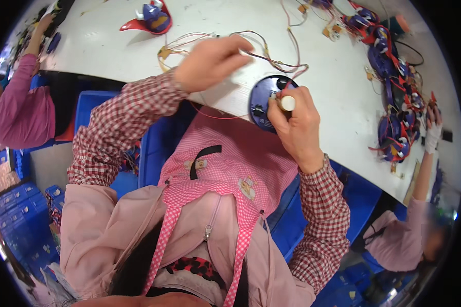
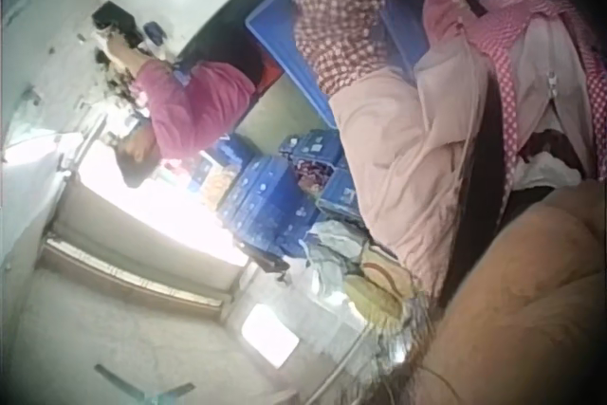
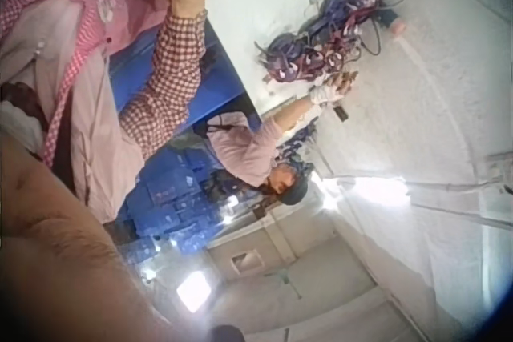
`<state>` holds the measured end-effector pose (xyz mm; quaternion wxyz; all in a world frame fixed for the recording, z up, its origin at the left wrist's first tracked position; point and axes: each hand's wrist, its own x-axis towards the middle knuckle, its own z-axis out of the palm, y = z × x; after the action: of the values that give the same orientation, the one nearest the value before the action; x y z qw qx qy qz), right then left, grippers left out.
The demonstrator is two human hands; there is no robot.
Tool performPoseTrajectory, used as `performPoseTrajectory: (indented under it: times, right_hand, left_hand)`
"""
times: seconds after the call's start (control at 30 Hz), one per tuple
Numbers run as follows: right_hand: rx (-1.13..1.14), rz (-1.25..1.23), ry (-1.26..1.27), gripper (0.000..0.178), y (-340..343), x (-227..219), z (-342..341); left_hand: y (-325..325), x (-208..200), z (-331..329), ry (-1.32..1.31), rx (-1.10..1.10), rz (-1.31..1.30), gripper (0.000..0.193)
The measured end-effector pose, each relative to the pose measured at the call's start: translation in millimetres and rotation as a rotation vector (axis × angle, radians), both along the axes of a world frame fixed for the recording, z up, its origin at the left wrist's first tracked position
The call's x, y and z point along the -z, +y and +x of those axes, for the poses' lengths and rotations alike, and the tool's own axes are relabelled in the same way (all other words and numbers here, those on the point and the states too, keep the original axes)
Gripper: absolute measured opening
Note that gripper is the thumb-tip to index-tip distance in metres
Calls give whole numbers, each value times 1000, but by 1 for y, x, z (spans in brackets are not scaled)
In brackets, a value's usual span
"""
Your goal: Assembling electronic toy components by connecting wires and fitting parts into a plastic housing.
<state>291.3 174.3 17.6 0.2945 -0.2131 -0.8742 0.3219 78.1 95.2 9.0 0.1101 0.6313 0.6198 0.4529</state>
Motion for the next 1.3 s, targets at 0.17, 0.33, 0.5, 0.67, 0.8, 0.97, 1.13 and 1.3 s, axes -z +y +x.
performPoseTrajectory:
  times: [0.17,0.33,0.5,0.67,0.8,0.97,1.13,1.3]
  right_hand:
    - [239,-21,168,16,-16,-12,14]
    - [-120,101,171,31,-58,-20,19]
    - [-136,155,-39,29,-67,-11,-43]
    - [-41,531,-288,37,-44,9,-90]
    - [-92,517,-504,35,-33,19,-101]
    - [-80,285,-361,29,-32,20,-104]
    - [-153,-657,-141,29,-39,7,-102]
    - [-252,-927,-10,30,-55,8,-97]
  left_hand:
    - [-108,12,-40,-277,-415,70,16]
    - [-138,32,-61,105,-600,3,24]
    - [-115,37,-85,502,-484,46,36]
    - [-112,42,-98,415,-367,-21,41]
    - [-122,32,-74,202,-488,54,38]
    - [-139,10,1,-145,-271,-2,27]
    - [-106,5,23,-1265,-132,-227,24]
    - [-95,16,13,-1419,-175,-254,26]
